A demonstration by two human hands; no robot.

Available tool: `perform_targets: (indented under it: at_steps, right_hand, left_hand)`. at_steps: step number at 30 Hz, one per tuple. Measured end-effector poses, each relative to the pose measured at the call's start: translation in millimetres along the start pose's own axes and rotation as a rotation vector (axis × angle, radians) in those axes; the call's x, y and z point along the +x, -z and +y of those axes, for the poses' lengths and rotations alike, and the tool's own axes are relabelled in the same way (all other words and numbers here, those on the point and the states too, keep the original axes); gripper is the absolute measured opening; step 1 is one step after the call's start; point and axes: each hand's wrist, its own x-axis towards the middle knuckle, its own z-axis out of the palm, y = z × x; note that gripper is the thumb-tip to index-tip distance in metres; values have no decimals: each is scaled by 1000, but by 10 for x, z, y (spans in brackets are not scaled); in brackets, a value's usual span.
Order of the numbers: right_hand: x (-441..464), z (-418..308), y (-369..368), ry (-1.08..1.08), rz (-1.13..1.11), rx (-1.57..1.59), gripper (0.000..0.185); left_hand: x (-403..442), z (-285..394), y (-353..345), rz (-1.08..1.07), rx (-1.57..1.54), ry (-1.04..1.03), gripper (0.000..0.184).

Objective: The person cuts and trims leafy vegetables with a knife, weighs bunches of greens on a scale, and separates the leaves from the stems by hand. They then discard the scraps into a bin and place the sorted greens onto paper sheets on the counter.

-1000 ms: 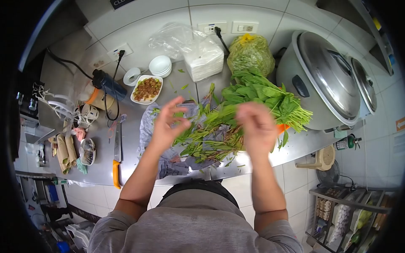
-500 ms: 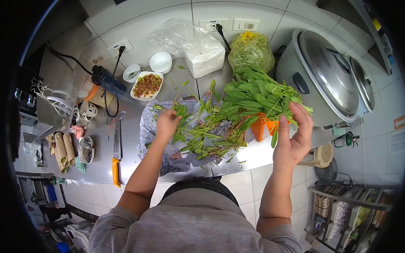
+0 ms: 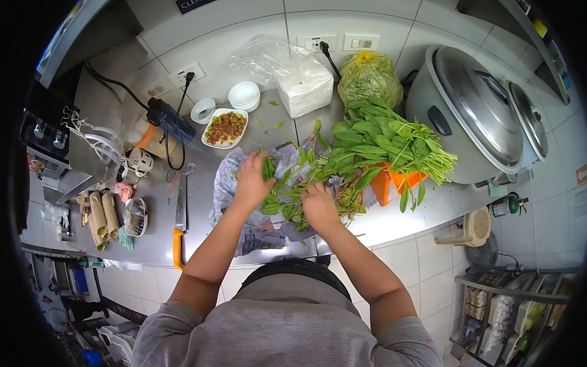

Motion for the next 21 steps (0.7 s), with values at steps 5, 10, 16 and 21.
perform_targets:
  at_steps: [5,10,16,21]
  right_hand:
    - [27,50,-9,24,43,42,11]
    - [44,134,-67,158,16,0,8]
    - [18,138,-79,223,-27,-67,11]
    - [39,175,2,257,-28,-31,12]
  left_hand:
    - [-457,39,-260,-227,32,-447,47]
    - [-467,-85,-470,-335,126,-459,33]
    - [-472,-80,-437,-278,116,-573,22]
    - [-404,-78,-449,-279,157,-620,15]
